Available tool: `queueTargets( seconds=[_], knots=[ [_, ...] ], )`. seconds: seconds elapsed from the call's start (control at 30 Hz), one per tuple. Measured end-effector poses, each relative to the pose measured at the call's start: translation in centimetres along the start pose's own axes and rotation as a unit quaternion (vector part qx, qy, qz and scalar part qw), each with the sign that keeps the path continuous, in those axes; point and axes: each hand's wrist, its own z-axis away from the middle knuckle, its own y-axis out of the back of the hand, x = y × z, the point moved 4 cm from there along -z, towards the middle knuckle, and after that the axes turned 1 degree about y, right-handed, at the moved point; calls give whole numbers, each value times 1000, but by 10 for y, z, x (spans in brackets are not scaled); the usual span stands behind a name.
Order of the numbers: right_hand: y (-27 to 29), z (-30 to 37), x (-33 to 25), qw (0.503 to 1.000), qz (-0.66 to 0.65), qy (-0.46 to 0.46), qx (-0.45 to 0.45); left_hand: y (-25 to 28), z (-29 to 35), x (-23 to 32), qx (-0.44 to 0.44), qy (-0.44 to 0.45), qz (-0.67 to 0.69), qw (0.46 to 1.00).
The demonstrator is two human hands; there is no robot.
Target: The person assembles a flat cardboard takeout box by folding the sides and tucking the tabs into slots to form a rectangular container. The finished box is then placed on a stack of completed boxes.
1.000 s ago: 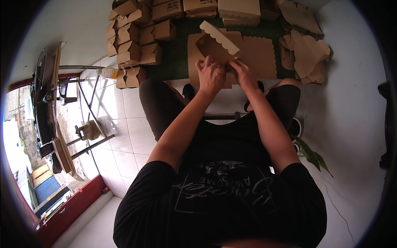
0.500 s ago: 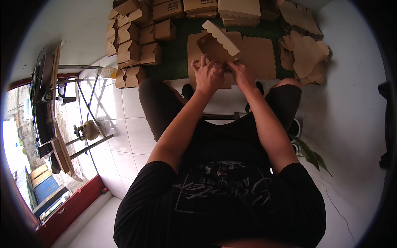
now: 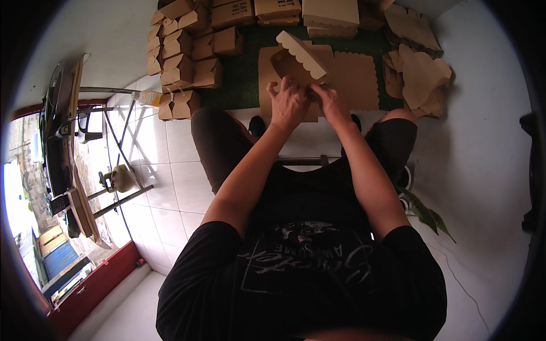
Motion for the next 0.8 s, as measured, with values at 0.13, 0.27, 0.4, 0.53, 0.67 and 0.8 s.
queueTargets(
  seconds=[0.13,0.27,0.4,0.53,0.67,0.8],
  knots=[
    [8,2,4,1000,-30,10,3,17,-3,1,-24,-7,40,999],
    [19,5,8,997,-55,-18,-55,48,-26,-42,38,39,72,996],
    [36,7,-7,997,-49,-30,-59,50,-45,-99,51,189,90,976],
    [52,6,-27,985,-89,-90,-120,33,-45,-115,-33,190,52,980],
    [67,0,-40,977,-134,-93,-135,22,-48,-114,-70,211,36,974],
    [75,-1,-30,974,-166,-102,-118,17,-52,-107,-90,192,14,977]
  ],
)
